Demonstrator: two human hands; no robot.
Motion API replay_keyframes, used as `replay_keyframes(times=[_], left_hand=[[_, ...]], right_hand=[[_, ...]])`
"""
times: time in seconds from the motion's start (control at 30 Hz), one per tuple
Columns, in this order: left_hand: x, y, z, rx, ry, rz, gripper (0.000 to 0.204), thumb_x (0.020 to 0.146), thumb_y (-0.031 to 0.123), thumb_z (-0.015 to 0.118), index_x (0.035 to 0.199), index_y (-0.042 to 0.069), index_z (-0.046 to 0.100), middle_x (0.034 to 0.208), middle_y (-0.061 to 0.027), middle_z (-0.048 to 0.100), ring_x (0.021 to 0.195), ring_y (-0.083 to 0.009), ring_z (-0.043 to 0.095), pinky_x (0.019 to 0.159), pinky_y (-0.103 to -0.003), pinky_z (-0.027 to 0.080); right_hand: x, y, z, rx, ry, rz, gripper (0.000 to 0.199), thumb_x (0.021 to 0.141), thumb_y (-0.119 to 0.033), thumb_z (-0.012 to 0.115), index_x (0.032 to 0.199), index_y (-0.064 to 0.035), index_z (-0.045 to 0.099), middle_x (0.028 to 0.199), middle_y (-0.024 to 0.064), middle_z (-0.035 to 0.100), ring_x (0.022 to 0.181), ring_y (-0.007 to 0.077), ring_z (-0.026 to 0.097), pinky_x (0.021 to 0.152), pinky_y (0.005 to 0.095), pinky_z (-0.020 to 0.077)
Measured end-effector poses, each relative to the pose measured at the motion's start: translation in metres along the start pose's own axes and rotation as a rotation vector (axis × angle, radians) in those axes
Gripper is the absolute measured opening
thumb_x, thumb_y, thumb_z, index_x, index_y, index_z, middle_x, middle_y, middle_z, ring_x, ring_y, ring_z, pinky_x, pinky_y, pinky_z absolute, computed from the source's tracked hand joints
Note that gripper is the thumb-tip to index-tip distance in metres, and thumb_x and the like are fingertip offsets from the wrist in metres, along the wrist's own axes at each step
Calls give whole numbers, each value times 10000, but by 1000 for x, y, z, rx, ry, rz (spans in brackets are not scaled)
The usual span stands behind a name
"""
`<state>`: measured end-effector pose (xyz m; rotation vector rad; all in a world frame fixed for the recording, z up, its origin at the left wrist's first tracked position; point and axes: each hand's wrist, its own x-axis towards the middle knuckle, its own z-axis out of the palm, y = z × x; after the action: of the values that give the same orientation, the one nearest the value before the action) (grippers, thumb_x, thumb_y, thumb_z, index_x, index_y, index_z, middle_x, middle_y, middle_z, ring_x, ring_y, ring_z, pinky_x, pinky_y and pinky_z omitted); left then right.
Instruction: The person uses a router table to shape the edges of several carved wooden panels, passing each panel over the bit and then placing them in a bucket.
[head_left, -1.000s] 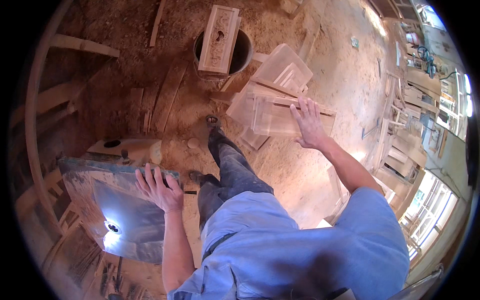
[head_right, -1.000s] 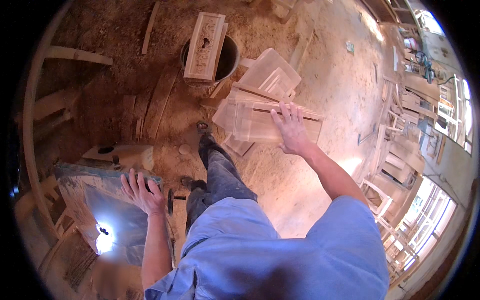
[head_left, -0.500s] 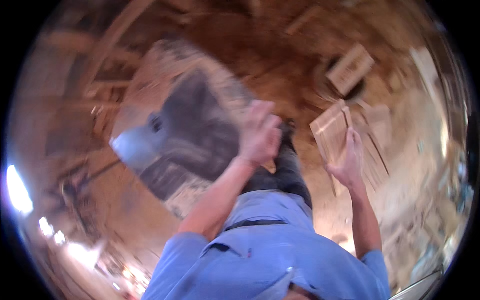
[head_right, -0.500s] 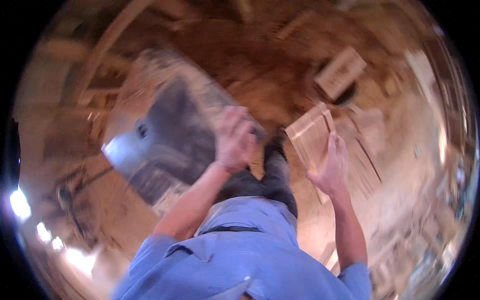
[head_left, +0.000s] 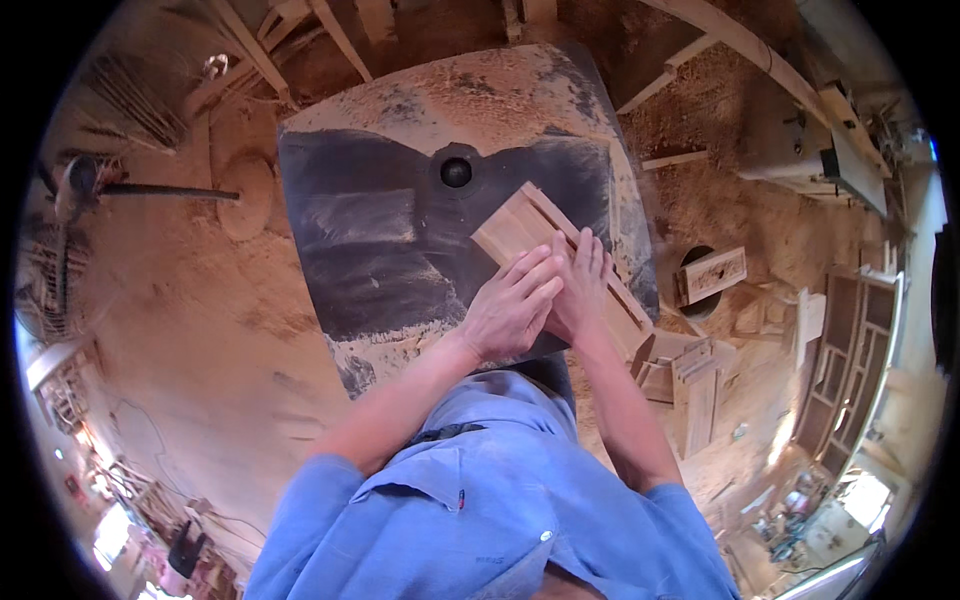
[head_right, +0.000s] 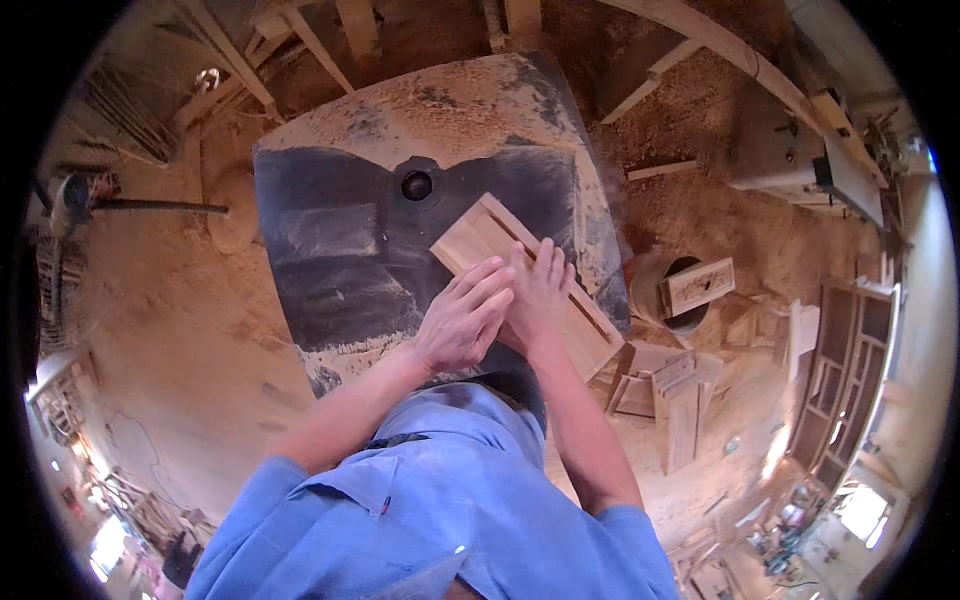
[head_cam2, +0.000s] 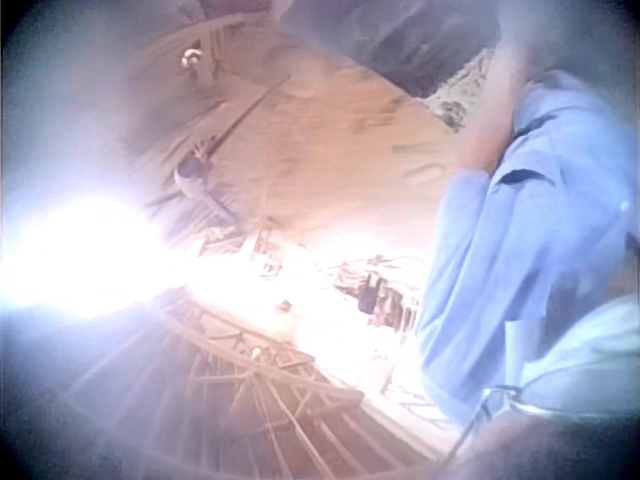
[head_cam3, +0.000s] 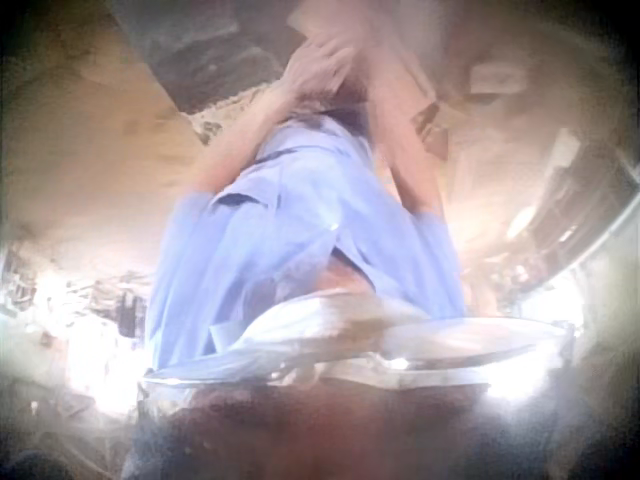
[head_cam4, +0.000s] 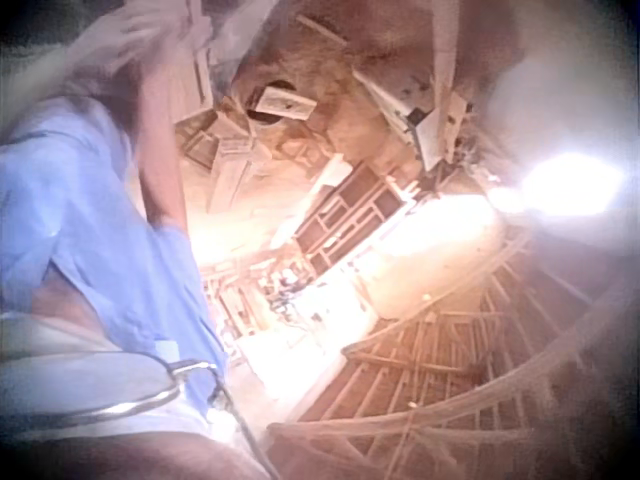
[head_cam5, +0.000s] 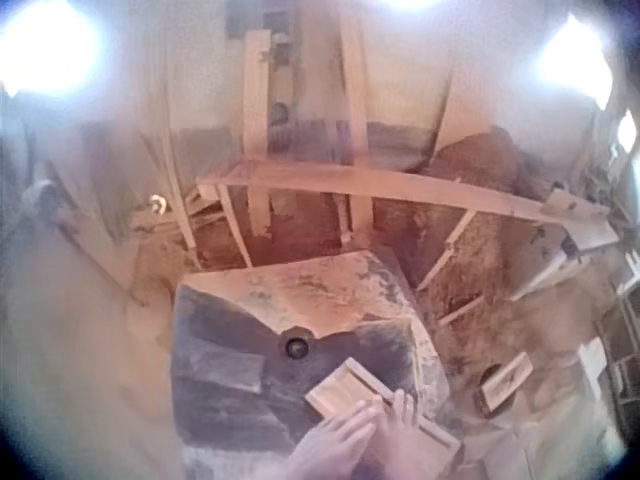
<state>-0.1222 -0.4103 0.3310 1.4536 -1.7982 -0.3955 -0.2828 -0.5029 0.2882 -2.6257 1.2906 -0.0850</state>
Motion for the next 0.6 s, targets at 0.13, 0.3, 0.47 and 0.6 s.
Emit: replay_keyframes(times=[0.13,0.3,0.47,0.6], left_hand=[[23,-34,15,-22,-55,-4,369,1038,159,653,1374,5,660,1616,-206,568,1586,-407,452,1318,-519,378],[54,-73,37,67,-154,48,430,1051,241,649,1411,6,670,1633,-195,567,1605,-386,437,1349,-508,334],[77,-98,32,129,-229,88,462,1064,280,637,1439,14,685,1622,-180,591,1604,-367,444,1349,-500,339],[98,-129,24,131,-161,88,417,1081,261,621,1403,9,701,1563,-155,644,1574,-345,483,1318,-480,389]], right_hand=[[-41,6,-45,-45,-174,79,1166,801,-414,907,1742,-75,308,1753,365,256,1622,584,240,1324,699,176],[-61,17,-58,-95,-303,201,1294,680,-346,991,1733,-33,307,1772,352,188,1612,582,230,1317,700,180],[-45,7,-49,-5,-229,265,1280,653,-316,988,1724,-51,341,1721,346,241,1568,580,276,1302,682,237],[-20,-13,-44,38,-190,308,1263,652,-306,980,1724,-71,355,1691,344,276,1547,587,298,1284,678,280]])
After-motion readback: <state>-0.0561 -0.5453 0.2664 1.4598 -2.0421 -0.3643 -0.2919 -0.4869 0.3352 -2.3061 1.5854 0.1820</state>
